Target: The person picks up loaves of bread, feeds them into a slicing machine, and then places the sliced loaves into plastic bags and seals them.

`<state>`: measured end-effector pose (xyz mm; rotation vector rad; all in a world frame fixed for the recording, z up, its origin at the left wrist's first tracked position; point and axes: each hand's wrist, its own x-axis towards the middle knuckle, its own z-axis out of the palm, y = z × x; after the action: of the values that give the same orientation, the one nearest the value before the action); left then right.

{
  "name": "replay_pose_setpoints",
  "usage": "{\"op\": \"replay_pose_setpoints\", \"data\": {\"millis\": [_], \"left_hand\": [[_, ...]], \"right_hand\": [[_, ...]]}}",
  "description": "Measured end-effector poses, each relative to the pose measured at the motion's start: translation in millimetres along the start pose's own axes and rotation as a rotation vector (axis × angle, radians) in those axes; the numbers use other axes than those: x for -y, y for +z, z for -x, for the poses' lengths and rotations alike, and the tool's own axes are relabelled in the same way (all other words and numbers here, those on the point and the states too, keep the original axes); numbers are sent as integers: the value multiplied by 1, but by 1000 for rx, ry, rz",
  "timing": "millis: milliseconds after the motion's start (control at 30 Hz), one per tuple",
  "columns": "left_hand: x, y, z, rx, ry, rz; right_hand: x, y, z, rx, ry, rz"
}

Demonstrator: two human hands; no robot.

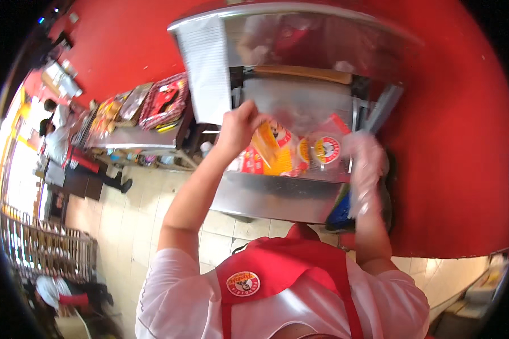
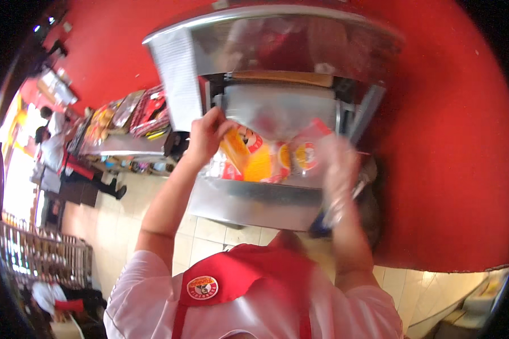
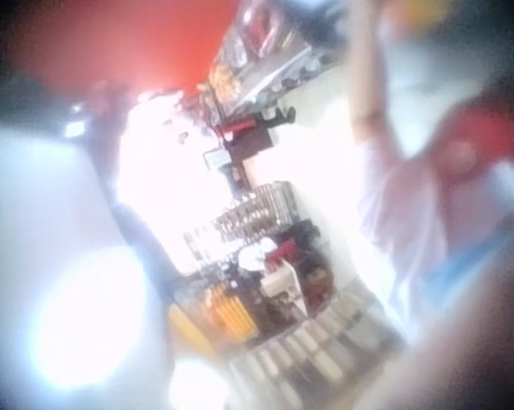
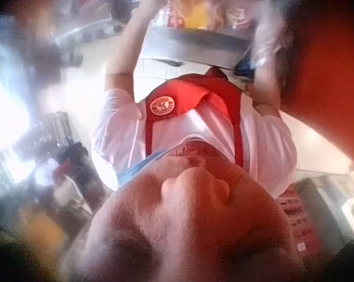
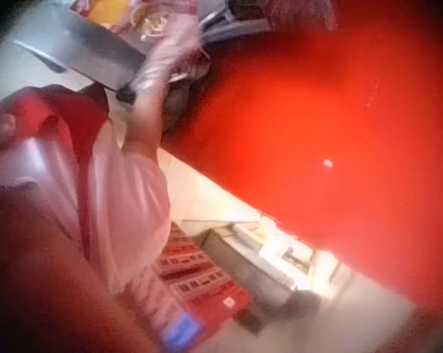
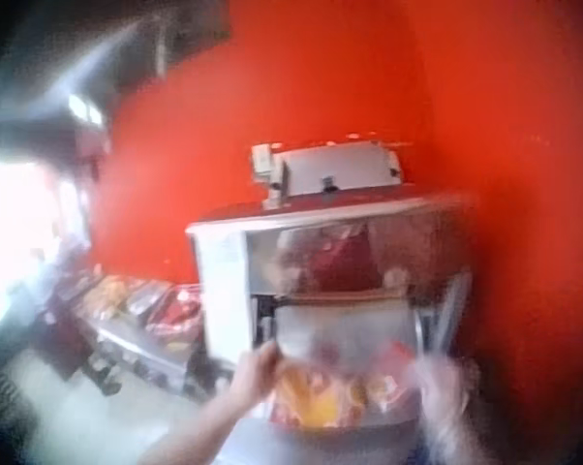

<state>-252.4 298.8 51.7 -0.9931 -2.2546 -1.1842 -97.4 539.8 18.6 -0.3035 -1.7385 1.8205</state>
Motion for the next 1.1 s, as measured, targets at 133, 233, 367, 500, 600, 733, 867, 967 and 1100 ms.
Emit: {"op": "replay_pose_setpoints", "data": {"millis": [133, 233, 367, 500, 600, 733, 867, 967, 1100], "left_hand": [[-33, -106, 138, -58, -124, 102], [-42, -182, 279, -13, -197, 34], [-84, -274, 440, -103, -675, -88], [-140, -339, 548, -405, -728, -313], [-184, -376, 611, -593, -839, -455], [-219, -400, 691, -914, -919, -729], [-237, -428, 761, -959, -1079, -832], [-230, -455, 826, -937, -1162, -919], [-237, -508, 872, -1230, -1195, -787]], "right_hand": [[-38, 130, 88, 655, 804, -658], [-16, 231, 152, 492, 625, -969], [-1, 346, 264, 935, 617, -951], [42, 419, 400, 1442, 778, -893], [57, 475, 494, 1517, 874, -1026], [69, 531, 626, 1786, 887, -629], [78, 572, 767, 2122, 1203, -565], [71, 627, 880, 2523, 1078, -520], [132, 655, 990, 2787, 1240, -589]]}}
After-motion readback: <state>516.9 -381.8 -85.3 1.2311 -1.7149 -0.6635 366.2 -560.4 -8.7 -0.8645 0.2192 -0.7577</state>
